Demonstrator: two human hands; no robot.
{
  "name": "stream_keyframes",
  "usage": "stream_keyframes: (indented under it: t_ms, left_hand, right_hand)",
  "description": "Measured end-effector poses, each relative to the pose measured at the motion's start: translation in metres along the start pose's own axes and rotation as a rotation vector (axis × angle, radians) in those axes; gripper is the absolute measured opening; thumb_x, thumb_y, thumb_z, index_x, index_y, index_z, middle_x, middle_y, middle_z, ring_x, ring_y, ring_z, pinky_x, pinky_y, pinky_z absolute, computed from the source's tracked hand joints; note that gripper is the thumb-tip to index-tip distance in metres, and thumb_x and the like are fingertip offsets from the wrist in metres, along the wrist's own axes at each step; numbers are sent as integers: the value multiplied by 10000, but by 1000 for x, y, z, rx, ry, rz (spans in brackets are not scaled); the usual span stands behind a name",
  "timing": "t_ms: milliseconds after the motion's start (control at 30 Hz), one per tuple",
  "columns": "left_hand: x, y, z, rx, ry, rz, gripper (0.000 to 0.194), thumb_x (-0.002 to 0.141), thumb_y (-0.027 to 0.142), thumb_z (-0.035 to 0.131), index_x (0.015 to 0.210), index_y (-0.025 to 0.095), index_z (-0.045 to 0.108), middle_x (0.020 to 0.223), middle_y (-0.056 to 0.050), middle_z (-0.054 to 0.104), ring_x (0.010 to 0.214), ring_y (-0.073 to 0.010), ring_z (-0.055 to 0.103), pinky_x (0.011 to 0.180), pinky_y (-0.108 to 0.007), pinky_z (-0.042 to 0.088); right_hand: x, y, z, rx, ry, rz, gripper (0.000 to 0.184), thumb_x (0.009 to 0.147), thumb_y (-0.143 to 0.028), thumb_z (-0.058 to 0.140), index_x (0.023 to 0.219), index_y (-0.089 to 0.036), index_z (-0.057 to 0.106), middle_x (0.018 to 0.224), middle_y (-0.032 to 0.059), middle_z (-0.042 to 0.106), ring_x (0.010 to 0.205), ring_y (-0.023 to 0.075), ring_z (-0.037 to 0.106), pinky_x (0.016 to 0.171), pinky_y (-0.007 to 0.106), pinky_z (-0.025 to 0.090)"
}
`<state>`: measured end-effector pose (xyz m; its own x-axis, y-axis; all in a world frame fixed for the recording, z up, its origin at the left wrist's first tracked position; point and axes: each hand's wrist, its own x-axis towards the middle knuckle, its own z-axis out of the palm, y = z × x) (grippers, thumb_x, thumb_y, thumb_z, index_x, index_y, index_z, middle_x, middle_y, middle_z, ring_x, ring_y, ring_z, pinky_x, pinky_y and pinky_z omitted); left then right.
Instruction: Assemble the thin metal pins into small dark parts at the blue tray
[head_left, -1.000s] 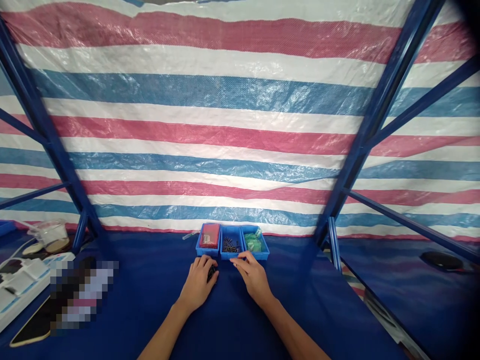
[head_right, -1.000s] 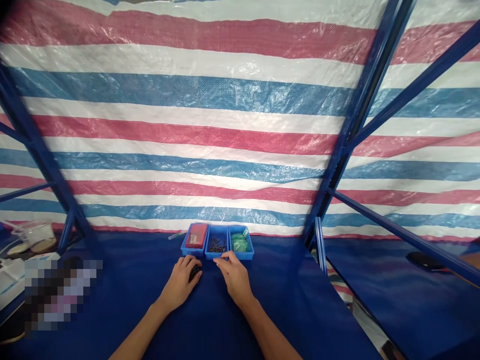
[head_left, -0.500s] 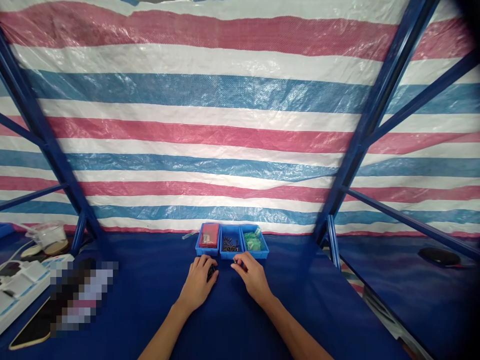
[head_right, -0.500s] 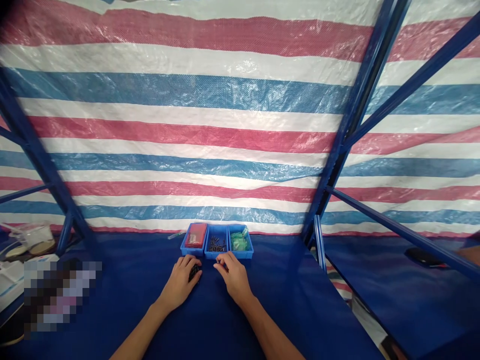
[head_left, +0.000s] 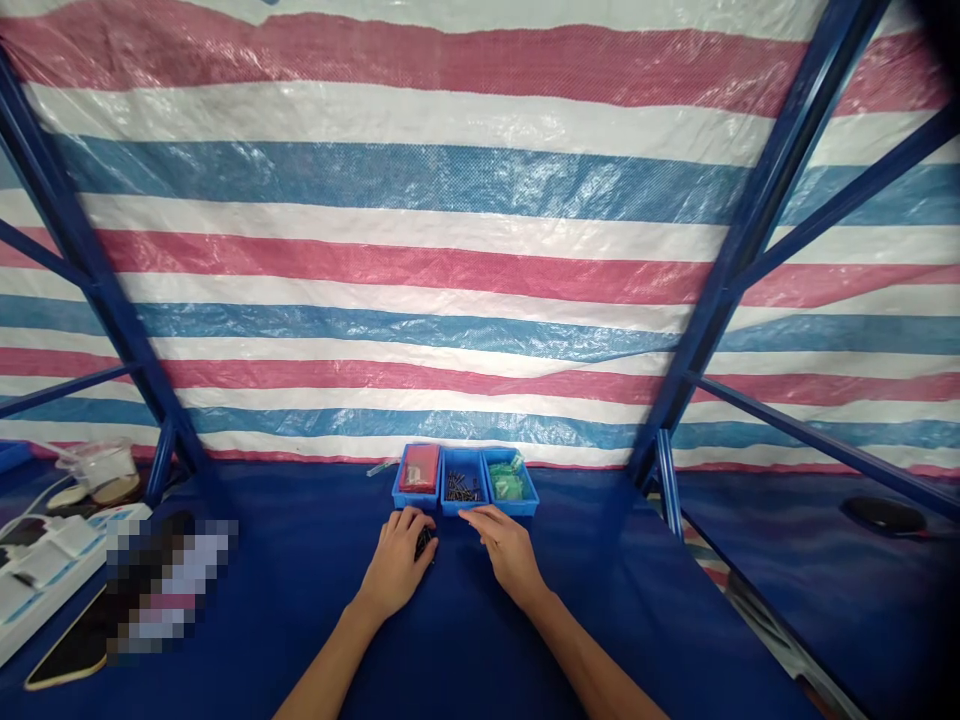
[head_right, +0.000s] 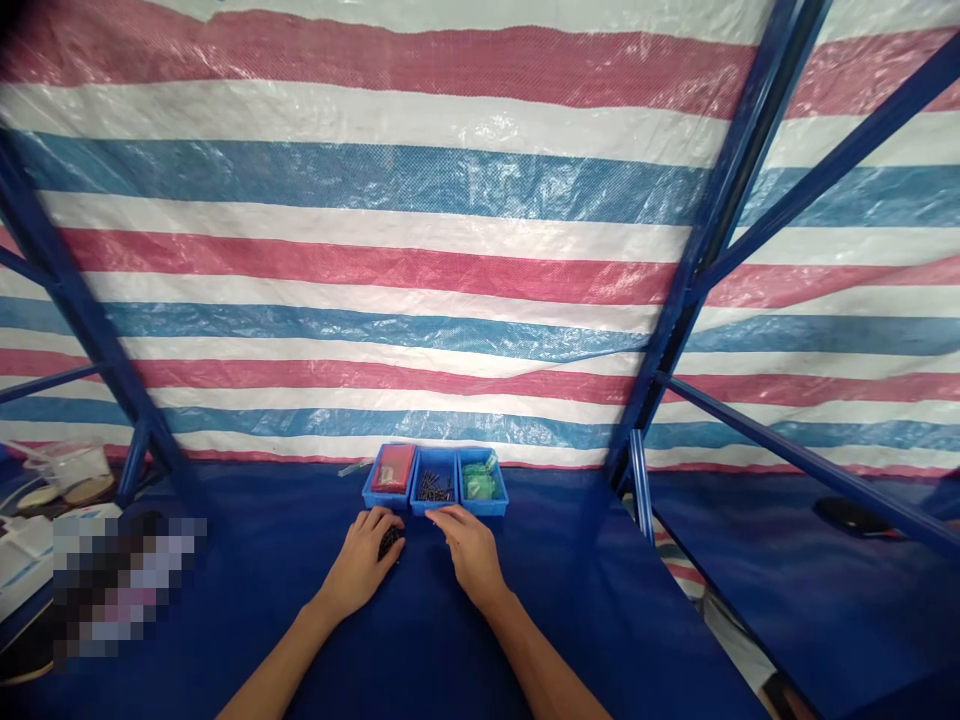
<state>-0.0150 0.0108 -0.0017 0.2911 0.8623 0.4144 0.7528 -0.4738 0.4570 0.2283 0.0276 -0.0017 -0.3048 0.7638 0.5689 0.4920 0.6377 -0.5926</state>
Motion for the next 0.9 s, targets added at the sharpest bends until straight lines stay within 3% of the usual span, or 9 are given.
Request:
stream_keyframes:
  t_ms: [100,267,367,533,633,800,900]
  left_hand:
    - [0,-2,1,9,2,6,147,1055,305,559,1171,272,643,1210,-54,628,1115,-276,576,957,-440,476]
    - [0,-5,4,18,9,11,149,1053,310,559,1169,272,644,1217,-59,626,1120,-282,577,950,-439,479]
    - [0,-4,3,15,2,8,146,1055,306,563,1172,272,642,1218,-57,626,1123,-280,572,961,-443,474]
    - [0,-3,2,8,6,8,145,1051,299,571,1175,275,642,1223,-53,626,1133,-278,570,979,-445,471]
    - [0,-3,2,6,8,8,143,1047,296,573,1170,277,644,1216,-52,629,1125,-277,575,969,-439,476]
    - [0,-3,2,14,5,2,151,1050,295,568,1183,283,639,1221,-49,629,1124,-278,574,970,-444,473]
    - [0,-3,1,16,5,0,148,1050,306,568,1176,284,642,1212,-51,632,1120,-280,576,962,-445,476]
  right_hand:
    - [0,-1,1,98,-20,95,401,1114,-329,400,1369,-298,707,1132,40,787,725,180,709,746,312,583]
    - [4,-10,2,151,-12,271,230,1080,-404,514,1098,-267,697,908,-1,802,620,177,688,709,299,523]
    - [4,-13,1,155,-24,300,188,1060,-409,549,989,-265,646,849,-20,772,554,158,626,632,282,475]
    - [4,-15,-1,139,-10,260,287,1071,-428,531,859,-254,613,704,-28,665,579,162,602,619,272,443]
    - [5,-16,0,197,26,256,327,1091,-442,485,868,-246,622,715,-21,649,553,148,580,609,275,452]
    - [8,-14,5,473,45,385,363,1033,-583,543,1083,-238,644,899,23,721,490,127,574,444,247,411]
    - [10,-11,8,588,33,474,427,972,-650,604,960,-223,610,848,32,739,473,128,584,377,215,349]
